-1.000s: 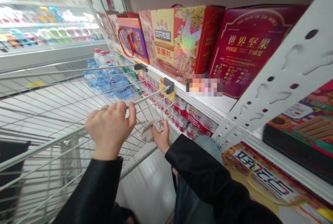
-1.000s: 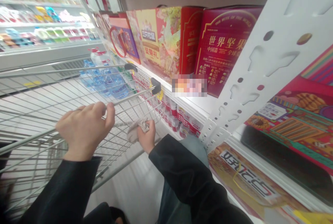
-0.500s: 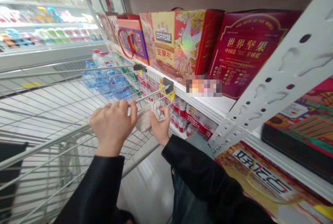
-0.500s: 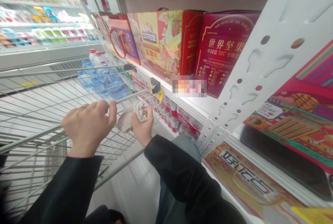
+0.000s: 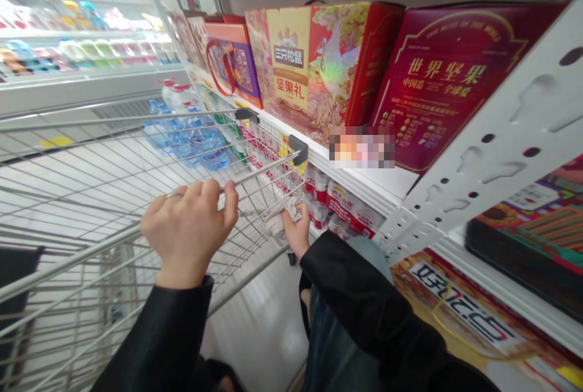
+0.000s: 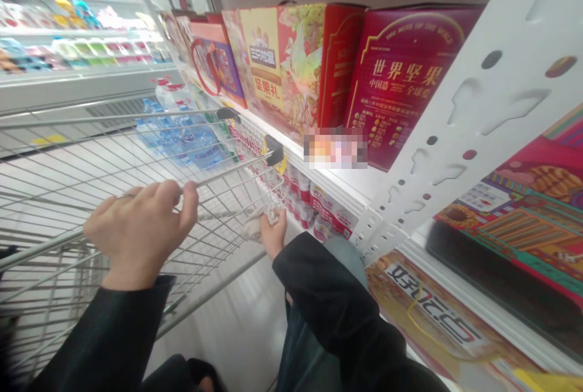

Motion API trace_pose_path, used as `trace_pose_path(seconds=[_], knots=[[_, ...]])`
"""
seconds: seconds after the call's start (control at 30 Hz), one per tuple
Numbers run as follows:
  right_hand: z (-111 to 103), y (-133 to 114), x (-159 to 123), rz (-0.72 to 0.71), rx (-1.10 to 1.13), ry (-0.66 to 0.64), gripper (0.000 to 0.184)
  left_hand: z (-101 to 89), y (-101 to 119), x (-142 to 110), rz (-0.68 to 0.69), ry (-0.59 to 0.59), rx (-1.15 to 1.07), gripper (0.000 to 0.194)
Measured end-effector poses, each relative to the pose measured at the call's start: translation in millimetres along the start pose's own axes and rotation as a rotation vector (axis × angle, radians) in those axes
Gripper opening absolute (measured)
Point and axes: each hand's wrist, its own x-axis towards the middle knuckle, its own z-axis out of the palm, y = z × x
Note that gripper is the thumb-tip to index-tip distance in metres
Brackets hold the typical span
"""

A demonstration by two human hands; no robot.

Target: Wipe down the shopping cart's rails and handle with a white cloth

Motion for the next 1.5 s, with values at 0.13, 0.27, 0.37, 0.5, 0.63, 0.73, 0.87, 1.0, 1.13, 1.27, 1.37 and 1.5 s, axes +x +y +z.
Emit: trace_pose_path(seconds=[0.13, 0.27, 0.37, 0.5, 0.63, 0.73, 0.87, 1.0, 1.13, 1.27, 1.37, 1.5], knots=[[-1.9, 18.0, -7.5, 0.03, -0.022, 0.087, 0.026, 0.3, 0.5, 0.7, -0.035, 0.007, -0.049, 0.032], [13.9, -1.9, -1.0, -0.019, 0.014, 0.08, 0.028, 2.2, -0.5, 1.9, -0.006, 0.018, -0.028, 0.033], [23.6, -37.4, 11.6, -0.096, 0.05, 0.045, 0.03, 4.1, -1.6, 2.0, 0.004, 0.032, -0.007, 0.033], [31.9, -79.8, 29.8, -0.302, 0.128, -0.042, 0.031, 3.3, -2.0, 0.0, 0.015, 0.05, 0.006, 0.033], [32.8, -78.3, 34.3, -0.284, 0.133, -0.025, 0.029, -0.1, -2.8, -2.6, 0.036, 0.051, 0.003, 0.034], [24.6, -51.7, 27.6, -0.19, 0.058, -0.014, 0.028, -0.4, -3.9, -2.9, 0.033, 0.048, 0.002, 0.034], [4.6, -11.9, 15.8, -0.076, -0.02, 0.002, 0.026, 1.8, -4.2, -1.4, 0.019, 0.054, -0.004, 0.034], [-4.3, 11.6, 11.7, -0.006, -0.057, 0.096, 0.031, 3.9, -4.1, -0.7, 0.028, 0.062, 0.006, 0.034], [9.0, 11.1, 16.6, 0.013, -0.039, 0.158, 0.029, 5.2, -5.0, -0.3, 0.024, 0.047, 0.012, 0.033], [25.6, -17.1, 24.0, -0.026, 0.01, 0.169, 0.028, 6.4, -5.0, 1.2, 0.018, 0.041, -0.001, 0.033], [33.5, -50.7, 32.3, -0.116, 0.043, 0.117, 0.029, 6.0, -4.2, 1.6, 0.009, 0.047, -0.009, 0.033], [36.6, -75.0, 43.0, -0.225, 0.079, 0.028, 0.029, 2.9, -4.4, 0.4, 0.011, 0.042, -0.027, 0.034]])
